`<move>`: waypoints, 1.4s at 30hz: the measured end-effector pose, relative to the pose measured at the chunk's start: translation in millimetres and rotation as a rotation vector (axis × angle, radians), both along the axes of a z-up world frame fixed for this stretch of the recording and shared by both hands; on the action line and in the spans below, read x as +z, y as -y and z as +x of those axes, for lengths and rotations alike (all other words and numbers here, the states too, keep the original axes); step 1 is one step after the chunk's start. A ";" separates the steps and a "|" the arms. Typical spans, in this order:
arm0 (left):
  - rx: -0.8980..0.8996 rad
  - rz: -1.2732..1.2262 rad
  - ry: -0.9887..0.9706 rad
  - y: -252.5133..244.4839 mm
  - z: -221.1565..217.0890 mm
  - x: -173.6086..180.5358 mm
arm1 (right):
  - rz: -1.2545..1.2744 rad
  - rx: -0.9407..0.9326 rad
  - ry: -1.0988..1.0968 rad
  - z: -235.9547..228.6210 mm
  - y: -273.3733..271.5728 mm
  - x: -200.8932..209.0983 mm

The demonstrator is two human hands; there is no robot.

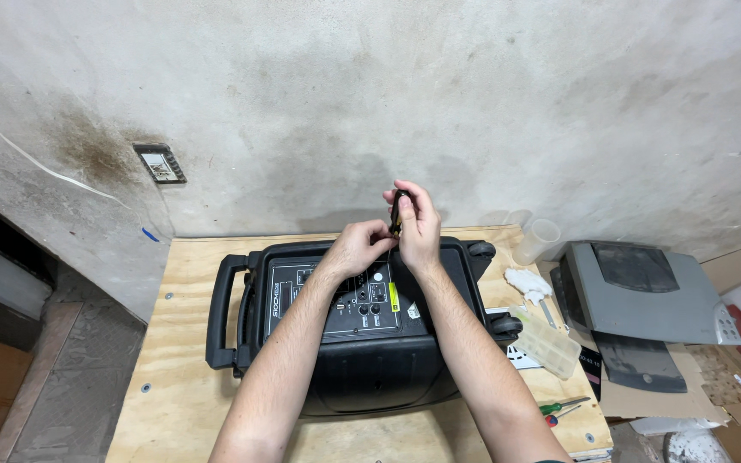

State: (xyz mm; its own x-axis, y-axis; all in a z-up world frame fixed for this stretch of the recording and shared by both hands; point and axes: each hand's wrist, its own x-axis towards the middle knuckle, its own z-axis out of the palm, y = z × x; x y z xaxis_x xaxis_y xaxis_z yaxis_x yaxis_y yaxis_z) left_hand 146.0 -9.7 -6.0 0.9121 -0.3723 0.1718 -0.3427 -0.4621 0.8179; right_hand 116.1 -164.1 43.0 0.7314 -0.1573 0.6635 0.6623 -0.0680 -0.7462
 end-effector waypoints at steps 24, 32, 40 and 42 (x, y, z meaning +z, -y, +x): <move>0.055 0.033 0.151 0.4 -11.0 14.5 | -0.225 -0.209 0.248 -5.1 -2.5 2.3; 0.025 -0.013 0.091 2.9 -17.3 20.7 | -0.196 -0.272 0.253 7.0 2.9 -5.8; 0.025 -0.022 0.061 2.7 -25.6 28.2 | -0.150 -0.184 0.225 -0.9 2.9 -3.2; 0.008 -0.019 0.061 1.4 -26.3 28.9 | -0.117 -0.132 0.207 -0.8 5.4 -6.0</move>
